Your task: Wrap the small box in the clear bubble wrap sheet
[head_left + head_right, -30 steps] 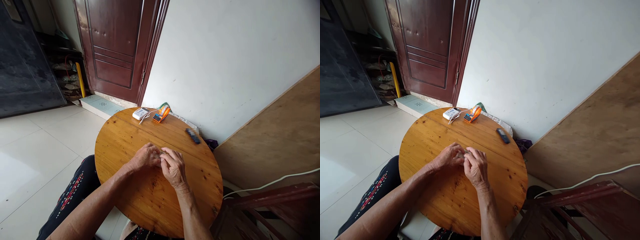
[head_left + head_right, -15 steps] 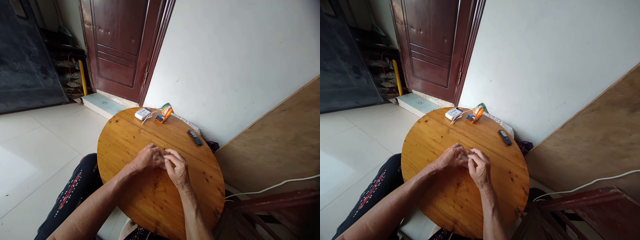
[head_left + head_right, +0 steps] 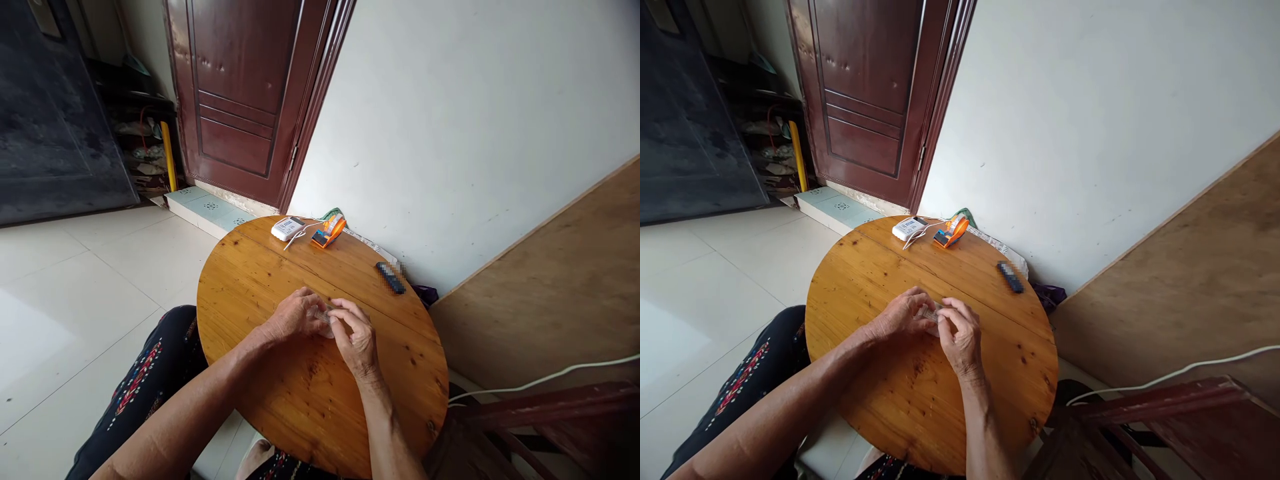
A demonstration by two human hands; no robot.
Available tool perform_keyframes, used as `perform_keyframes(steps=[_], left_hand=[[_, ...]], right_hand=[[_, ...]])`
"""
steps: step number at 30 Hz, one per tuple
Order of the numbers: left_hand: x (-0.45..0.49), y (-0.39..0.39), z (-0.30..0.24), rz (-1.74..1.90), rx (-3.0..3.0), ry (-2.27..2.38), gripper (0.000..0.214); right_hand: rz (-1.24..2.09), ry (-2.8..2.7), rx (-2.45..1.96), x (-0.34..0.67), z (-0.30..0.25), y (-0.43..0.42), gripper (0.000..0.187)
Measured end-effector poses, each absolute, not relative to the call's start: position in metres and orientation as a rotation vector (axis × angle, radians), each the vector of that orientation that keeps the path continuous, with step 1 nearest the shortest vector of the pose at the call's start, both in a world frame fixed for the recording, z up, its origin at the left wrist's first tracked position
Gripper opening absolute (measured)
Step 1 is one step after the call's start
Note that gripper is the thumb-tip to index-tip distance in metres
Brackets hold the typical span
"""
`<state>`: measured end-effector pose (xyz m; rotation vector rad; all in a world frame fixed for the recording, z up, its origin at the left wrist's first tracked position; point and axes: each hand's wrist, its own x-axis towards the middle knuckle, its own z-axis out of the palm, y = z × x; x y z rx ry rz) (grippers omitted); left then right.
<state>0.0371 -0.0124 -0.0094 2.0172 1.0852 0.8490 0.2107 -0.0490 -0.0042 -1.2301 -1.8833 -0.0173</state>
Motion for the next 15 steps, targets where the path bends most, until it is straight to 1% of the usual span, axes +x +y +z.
perform_keyframes(steps=[3, 6, 9, 13, 15], left_hand=[[0.0367, -0.0135, -0.0098, 0.871, 2.024, 1.075, 0.027], [0.0363, -0.0141, -0.0109, 0.878, 2.005, 1.078, 0.027], [0.0358, -0.0136, -0.0126, 0.900, 1.990, 1.045, 0.027], [0.0357, -0.0114, -0.0144, 0.973, 1.928, 1.005, 0.019], [0.0361, -0.0100, -0.0142, 0.995, 1.880, 1.028, 0.020]], right_hand=[[-0.123, -2.002, -1.220, 0.2090, -0.0035, -0.0499, 0.018], [-0.148, -2.015, -1.224, 0.2069, -0.0027, -0.0512, 0.020], [-0.098, -1.962, -1.228, 0.2058, -0.0028, -0.0518, 0.018], [-0.002, -1.880, -1.241, 0.2061, -0.0028, -0.0516, 0.014], [0.055, -1.827, -1.229, 0.2074, -0.0026, -0.0514, 0.013]])
